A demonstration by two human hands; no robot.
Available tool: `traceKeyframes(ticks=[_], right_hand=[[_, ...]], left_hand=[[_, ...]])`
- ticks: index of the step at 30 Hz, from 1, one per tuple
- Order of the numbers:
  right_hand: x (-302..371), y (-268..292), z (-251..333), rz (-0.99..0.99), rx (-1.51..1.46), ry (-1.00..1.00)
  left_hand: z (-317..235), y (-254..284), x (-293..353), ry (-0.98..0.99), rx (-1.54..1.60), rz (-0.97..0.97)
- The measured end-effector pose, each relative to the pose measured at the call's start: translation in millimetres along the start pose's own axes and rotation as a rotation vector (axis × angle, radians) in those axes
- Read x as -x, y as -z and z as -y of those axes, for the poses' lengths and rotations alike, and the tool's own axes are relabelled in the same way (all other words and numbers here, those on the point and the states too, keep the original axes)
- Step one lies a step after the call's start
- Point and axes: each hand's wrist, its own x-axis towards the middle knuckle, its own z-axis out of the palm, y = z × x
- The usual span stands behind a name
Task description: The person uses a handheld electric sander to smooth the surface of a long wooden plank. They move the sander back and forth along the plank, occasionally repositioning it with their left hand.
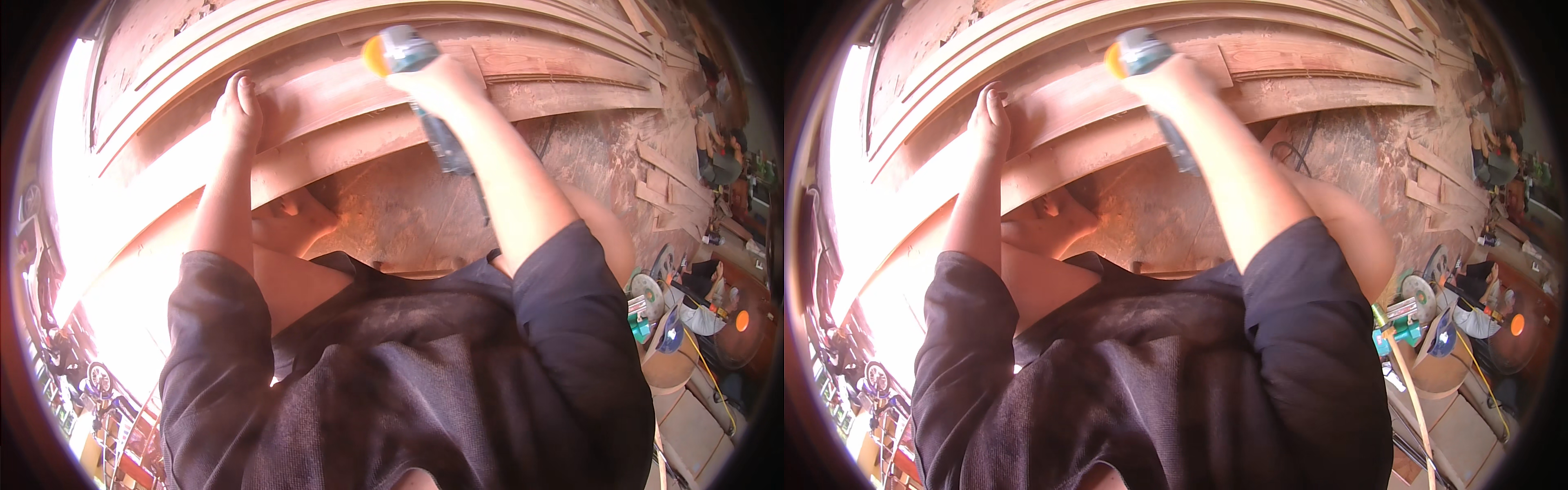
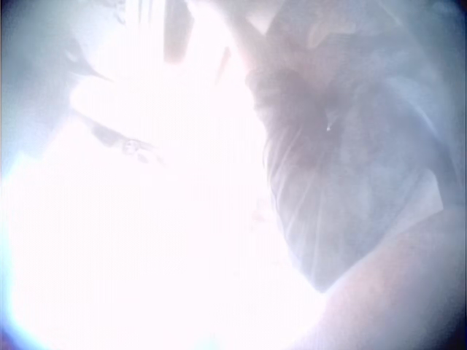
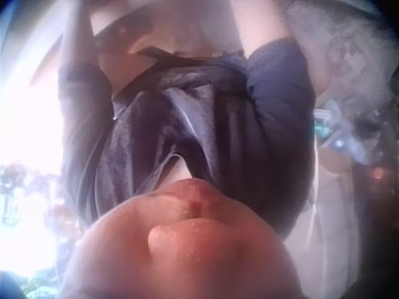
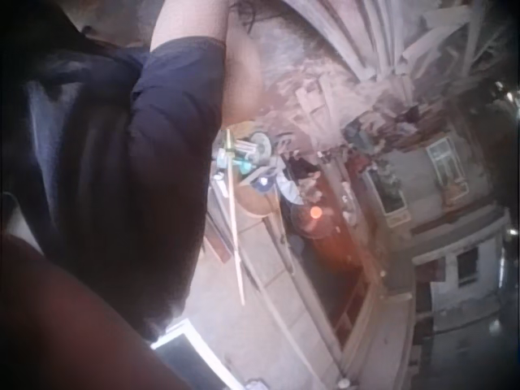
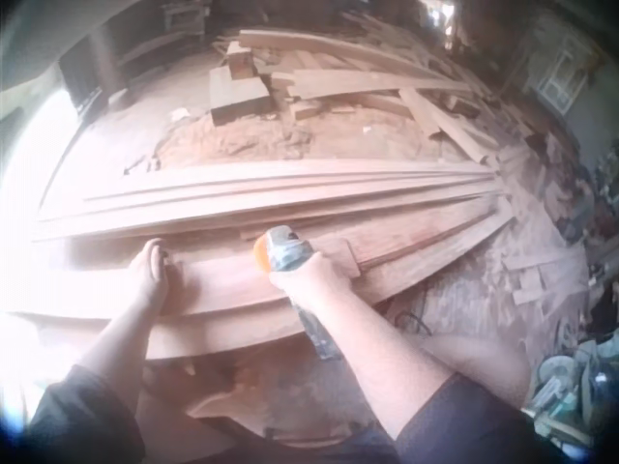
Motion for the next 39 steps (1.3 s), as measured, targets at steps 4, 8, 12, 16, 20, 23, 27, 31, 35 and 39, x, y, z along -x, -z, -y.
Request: traceKeyframes(ticks=[4,8,12,16,20,23,27,31,35,39], right_hand=[[21.2,-44.7,49.1,-0.046,0.151,0.152],[12.3,-28.2,26.6,0.057,0.204,0.181],[-31.7,17.1,-65.2,-0.016,0.005,0.086],[-29.5,64.0,-107.7,-0.150,-0.067,-0.092],[-36.0,55.4,-109.5,-0.202,-0.173,-0.142],[-14.3,29.5,-60.4,-0.135,-0.108,-0.058],[17.6,-24.8,13.5,0.050,0.029,0.038],[29.3,-50.4,31.1,0.022,0.240,0.181],[22.4,-8.8,-2.3,0.154,0.250,0.135],[-13.0,25.0,-74.1,-0.022,0.082,0.047]], left_hand=[[1.7,-5.2,-5.4,0.047,0.077,-0.017],[8.9,-6.6,-3.9,0.047,0.127,-0.047],[3.3,-2.9,-3.5,0.052,0.105,-0.006],[2.2,-2.6,-3.5,0.043,-0.001,0.017],[2.2,-7.6,-5.0,0.027,0.003,0.003],[5.1,-6.0,-2.6,0.034,0.016,-0.016],[2.0,-2.9,-2.9,0.039,0.077,-0.046],[12.5,-9.3,-7.6,0.014,0.125,-0.049],[19.5,-1.3,1.7,0.028,0.141,-0.012],[-7.2,3.3,7.5,0.017,0.065,0.012]])
